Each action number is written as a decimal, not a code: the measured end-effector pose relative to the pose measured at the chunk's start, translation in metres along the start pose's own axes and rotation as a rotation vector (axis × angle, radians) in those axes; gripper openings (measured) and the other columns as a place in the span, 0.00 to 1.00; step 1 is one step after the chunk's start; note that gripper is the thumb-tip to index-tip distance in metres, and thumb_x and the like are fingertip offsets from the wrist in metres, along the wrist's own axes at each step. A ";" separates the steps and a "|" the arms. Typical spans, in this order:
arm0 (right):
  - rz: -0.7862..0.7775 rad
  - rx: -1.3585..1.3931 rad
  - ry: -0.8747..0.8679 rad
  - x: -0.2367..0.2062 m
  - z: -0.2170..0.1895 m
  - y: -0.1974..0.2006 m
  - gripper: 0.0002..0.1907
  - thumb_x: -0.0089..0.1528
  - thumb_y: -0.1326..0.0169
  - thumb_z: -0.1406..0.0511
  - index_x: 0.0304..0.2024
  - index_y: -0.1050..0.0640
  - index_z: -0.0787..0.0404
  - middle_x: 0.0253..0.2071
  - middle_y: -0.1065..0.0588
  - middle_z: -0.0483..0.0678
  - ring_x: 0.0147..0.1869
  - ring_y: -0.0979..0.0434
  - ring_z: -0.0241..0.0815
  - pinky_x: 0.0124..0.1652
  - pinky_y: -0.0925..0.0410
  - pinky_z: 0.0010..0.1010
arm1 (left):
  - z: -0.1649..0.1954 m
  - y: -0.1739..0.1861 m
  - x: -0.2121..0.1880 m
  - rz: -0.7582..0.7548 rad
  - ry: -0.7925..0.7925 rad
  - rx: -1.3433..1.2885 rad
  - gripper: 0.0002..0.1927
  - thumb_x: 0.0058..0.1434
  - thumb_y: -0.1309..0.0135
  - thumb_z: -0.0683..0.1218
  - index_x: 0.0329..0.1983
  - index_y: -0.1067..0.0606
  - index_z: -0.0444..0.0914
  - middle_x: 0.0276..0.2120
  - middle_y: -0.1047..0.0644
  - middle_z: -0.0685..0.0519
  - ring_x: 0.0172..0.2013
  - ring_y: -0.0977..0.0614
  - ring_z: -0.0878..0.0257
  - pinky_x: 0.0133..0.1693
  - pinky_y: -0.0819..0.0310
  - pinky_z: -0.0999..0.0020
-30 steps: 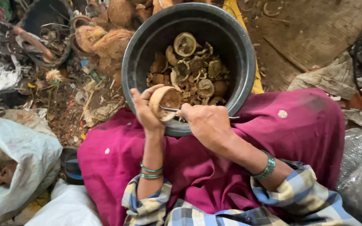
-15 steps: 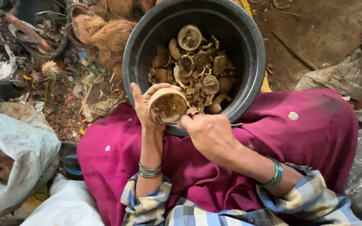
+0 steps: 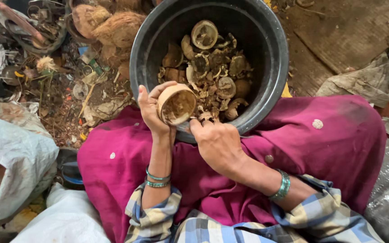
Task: The person sits cross-legged on the ground holding a coconut shell half in one hand and uses a small knife to scrape the dried flesh out of the shell, dropping the loosened flesh and debris into a large basin of shells between their legs. They repeat this scraping on shell after shell, occasionally discarding pieces into the basin.
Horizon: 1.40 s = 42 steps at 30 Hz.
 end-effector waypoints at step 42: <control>-0.089 -0.024 -0.036 0.006 0.004 -0.009 0.08 0.60 0.52 0.69 0.39 0.22 0.59 0.25 0.22 0.52 0.28 0.19 0.50 0.27 0.30 0.41 | 0.008 -0.010 -0.004 0.041 -0.120 0.204 0.38 0.76 0.73 0.61 0.51 0.24 0.23 0.43 0.18 0.41 0.43 0.16 0.55 0.52 0.21 0.65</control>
Point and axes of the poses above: each hand's wrist, its own x-axis towards the middle knuckle, its own y-axis out of the back of the hand, z = x × y, the point moved 5 cm from there along x, towards the middle knuckle
